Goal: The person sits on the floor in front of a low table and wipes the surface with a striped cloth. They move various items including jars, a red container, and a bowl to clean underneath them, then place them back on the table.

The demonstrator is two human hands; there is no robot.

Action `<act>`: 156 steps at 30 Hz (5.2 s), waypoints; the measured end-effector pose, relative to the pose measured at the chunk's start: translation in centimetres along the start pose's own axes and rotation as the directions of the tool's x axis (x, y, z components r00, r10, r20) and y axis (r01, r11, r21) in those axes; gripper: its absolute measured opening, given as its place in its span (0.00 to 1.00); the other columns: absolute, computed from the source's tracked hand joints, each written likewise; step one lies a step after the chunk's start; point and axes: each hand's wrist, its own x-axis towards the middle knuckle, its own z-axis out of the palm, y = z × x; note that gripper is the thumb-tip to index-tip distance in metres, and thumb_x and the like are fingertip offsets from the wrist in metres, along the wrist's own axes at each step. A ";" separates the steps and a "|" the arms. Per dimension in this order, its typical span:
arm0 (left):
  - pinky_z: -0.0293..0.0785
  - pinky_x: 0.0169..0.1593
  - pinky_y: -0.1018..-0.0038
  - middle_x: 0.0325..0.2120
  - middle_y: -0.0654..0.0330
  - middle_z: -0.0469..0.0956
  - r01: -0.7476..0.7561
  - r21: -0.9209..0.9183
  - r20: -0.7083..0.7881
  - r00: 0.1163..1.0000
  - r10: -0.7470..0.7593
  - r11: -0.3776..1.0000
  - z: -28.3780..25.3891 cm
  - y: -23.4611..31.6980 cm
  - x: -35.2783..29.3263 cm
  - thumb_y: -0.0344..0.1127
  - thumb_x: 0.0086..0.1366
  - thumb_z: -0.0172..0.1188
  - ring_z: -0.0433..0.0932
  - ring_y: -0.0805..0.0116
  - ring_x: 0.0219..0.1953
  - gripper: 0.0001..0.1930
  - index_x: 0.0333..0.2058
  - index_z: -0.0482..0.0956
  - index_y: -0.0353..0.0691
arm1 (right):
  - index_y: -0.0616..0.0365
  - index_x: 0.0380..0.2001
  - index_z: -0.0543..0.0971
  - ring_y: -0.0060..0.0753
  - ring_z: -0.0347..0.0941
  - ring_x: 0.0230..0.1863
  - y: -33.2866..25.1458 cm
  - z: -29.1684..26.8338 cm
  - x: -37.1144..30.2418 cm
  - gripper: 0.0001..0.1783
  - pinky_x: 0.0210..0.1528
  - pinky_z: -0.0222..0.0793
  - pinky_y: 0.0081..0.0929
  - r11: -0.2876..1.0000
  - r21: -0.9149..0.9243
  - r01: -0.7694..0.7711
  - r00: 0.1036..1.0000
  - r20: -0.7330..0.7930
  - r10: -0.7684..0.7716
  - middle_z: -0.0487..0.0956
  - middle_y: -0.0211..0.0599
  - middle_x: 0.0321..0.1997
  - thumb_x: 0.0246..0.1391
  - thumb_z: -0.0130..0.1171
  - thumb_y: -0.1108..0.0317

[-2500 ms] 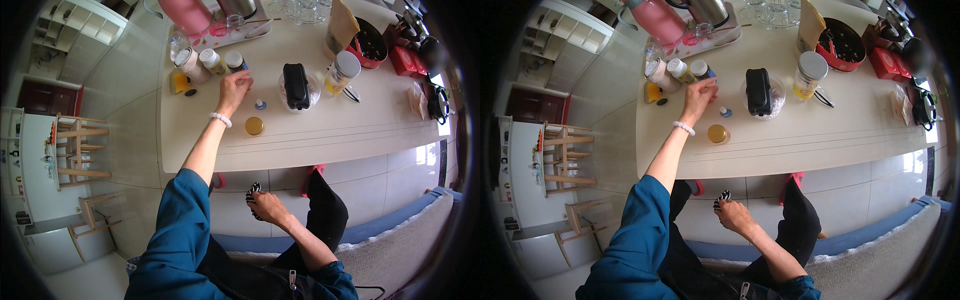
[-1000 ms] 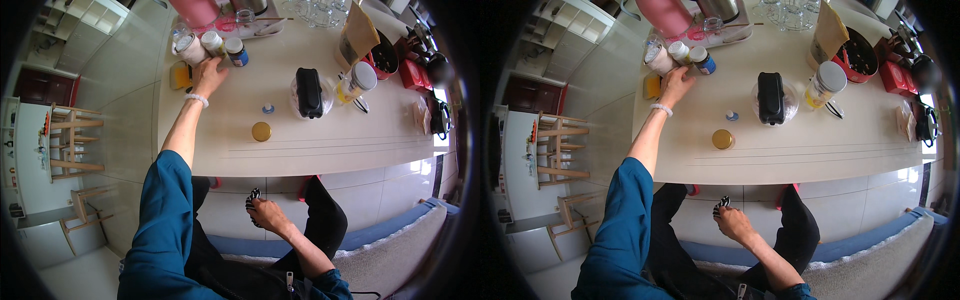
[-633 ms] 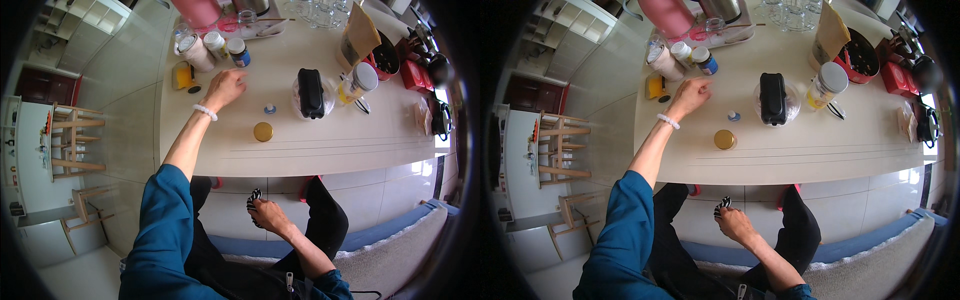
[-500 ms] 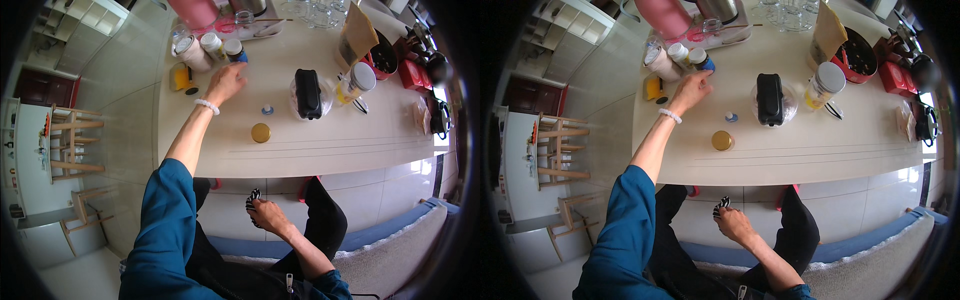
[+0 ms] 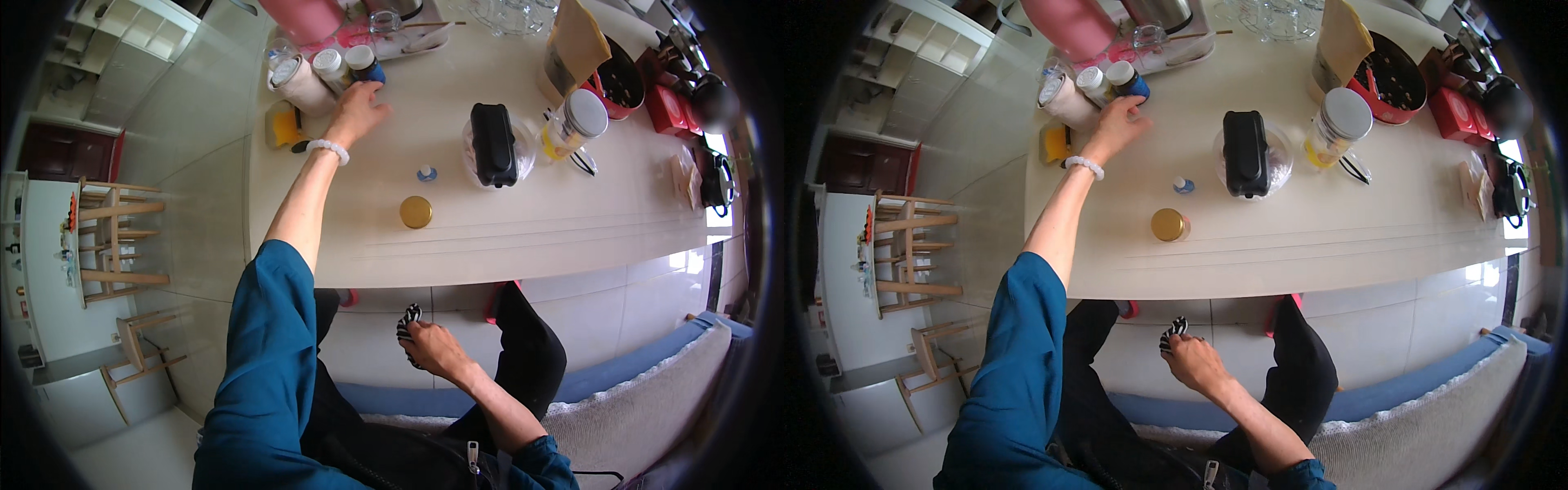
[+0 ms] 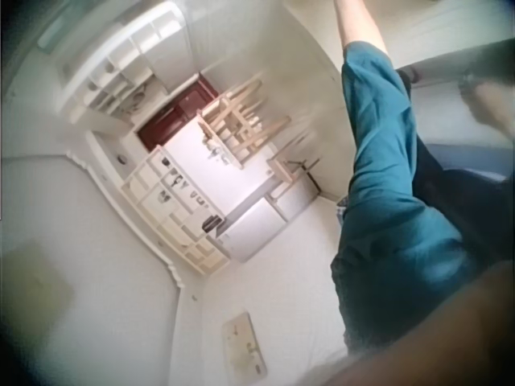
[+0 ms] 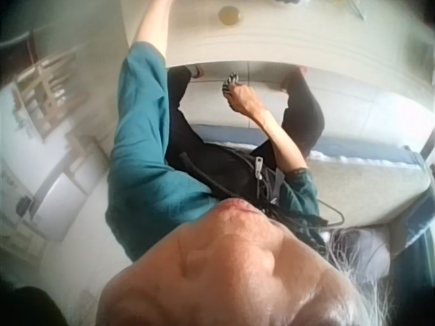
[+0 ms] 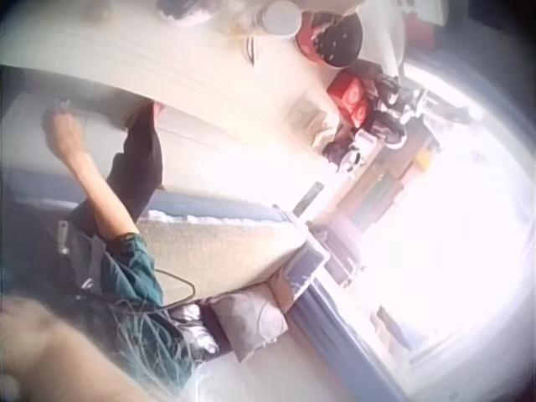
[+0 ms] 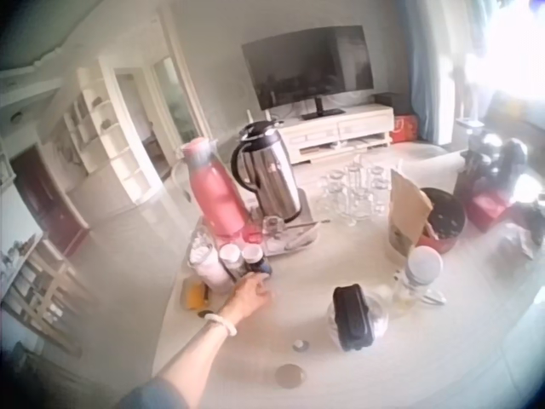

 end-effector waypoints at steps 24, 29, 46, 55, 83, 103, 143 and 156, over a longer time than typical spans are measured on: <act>0.67 0.53 0.60 0.42 0.47 0.72 0.168 -0.340 -0.260 0.929 -0.264 0.925 4.5 12.6 -19.5 0.31 0.48 0.71 0.71 0.49 0.46 0.26 0.43 0.67 0.32 | 0.66 0.31 0.72 0.64 0.73 0.37 0.9 -3.6 -1.1 0.15 0.39 0.69 0.49 0.989 0.136 0.054 0.972 -0.233 -0.021 0.77 0.59 0.33 0.55 0.57 0.62; 0.72 0.45 0.69 0.37 0.57 0.75 0.188 -0.542 -0.156 0.935 -0.317 0.819 2.9 12.5 -21.2 0.31 0.51 0.68 0.75 0.64 0.39 0.23 0.44 0.69 0.32 | 0.67 0.31 0.72 0.60 0.72 0.32 2.1 -3.5 -2.4 0.14 0.34 0.68 0.44 0.957 0.243 0.161 0.936 -0.344 -0.070 0.75 0.57 0.29 0.56 0.57 0.64; 0.69 0.31 0.79 0.24 0.65 0.74 0.304 -0.797 0.375 0.926 0.034 0.522 -12.8 21.6 -43.6 0.28 0.54 0.63 0.70 0.80 0.28 0.13 0.38 0.75 0.31 | 0.65 0.39 0.75 0.56 0.73 0.41 -11.5 1.3 -14.9 0.17 0.43 0.71 0.42 0.703 -0.300 0.645 0.514 -0.510 -0.690 0.75 0.53 0.43 0.49 0.61 0.64; 0.73 0.30 0.70 0.23 0.55 0.77 -0.149 -0.386 0.087 0.977 0.196 0.910 -14.6 23.5 -48.3 0.27 0.47 0.67 0.77 0.61 0.24 0.13 0.31 0.74 0.32 | 0.70 0.21 0.73 0.65 0.71 0.28 -14.0 3.6 -17.3 0.21 0.29 0.68 0.45 0.956 -0.084 0.282 0.788 -0.548 -0.281 0.75 0.61 0.25 0.56 0.53 0.59; 0.74 0.40 0.79 0.34 0.60 0.80 0.235 -0.872 0.218 0.972 -0.090 0.429 -15.4 23.1 -52.9 0.26 0.57 0.62 0.77 0.76 0.34 0.16 0.45 0.76 0.28 | 0.64 0.52 0.69 0.20 0.71 0.37 -13.8 8.8 -21.1 0.21 0.40 0.70 0.19 0.505 0.669 0.545 0.820 -0.550 -0.156 0.77 0.33 0.39 0.66 0.48 0.57; 0.71 0.33 0.83 0.32 0.63 0.76 0.321 -0.943 0.316 0.947 -0.063 0.088 -13.7 23.0 -51.3 0.40 0.71 0.49 0.74 0.78 0.31 0.15 0.46 0.74 0.33 | 0.63 0.40 0.73 0.18 0.71 0.26 -14.2 7.8 -18.4 0.20 0.27 0.69 0.17 0.477 0.714 0.513 0.820 -0.572 -0.026 0.76 0.30 0.30 0.66 0.44 0.55; 0.73 0.36 0.71 0.32 0.57 0.78 0.035 -0.283 -0.151 0.985 -0.081 0.959 -6.0 5.9 -13.1 0.34 0.51 0.68 0.77 0.67 0.33 0.16 0.35 0.75 0.35 | 0.66 0.34 0.76 0.59 0.76 0.41 -0.4 0.4 3.1 0.18 0.44 0.72 0.48 0.994 -0.082 0.075 0.994 0.091 -0.068 0.79 0.57 0.34 0.55 0.55 0.58; 0.74 0.40 0.61 0.29 0.48 0.81 0.203 -0.248 -0.213 0.942 -0.258 0.947 3.0 5.0 0.4 0.38 0.46 0.68 0.80 0.51 0.36 0.17 0.31 0.77 0.33 | 0.65 0.34 0.74 0.58 0.77 0.34 -0.4 -0.2 2.6 0.14 0.36 0.74 0.47 0.994 -0.067 0.090 0.995 0.041 -0.087 0.79 0.54 0.33 0.56 0.54 0.63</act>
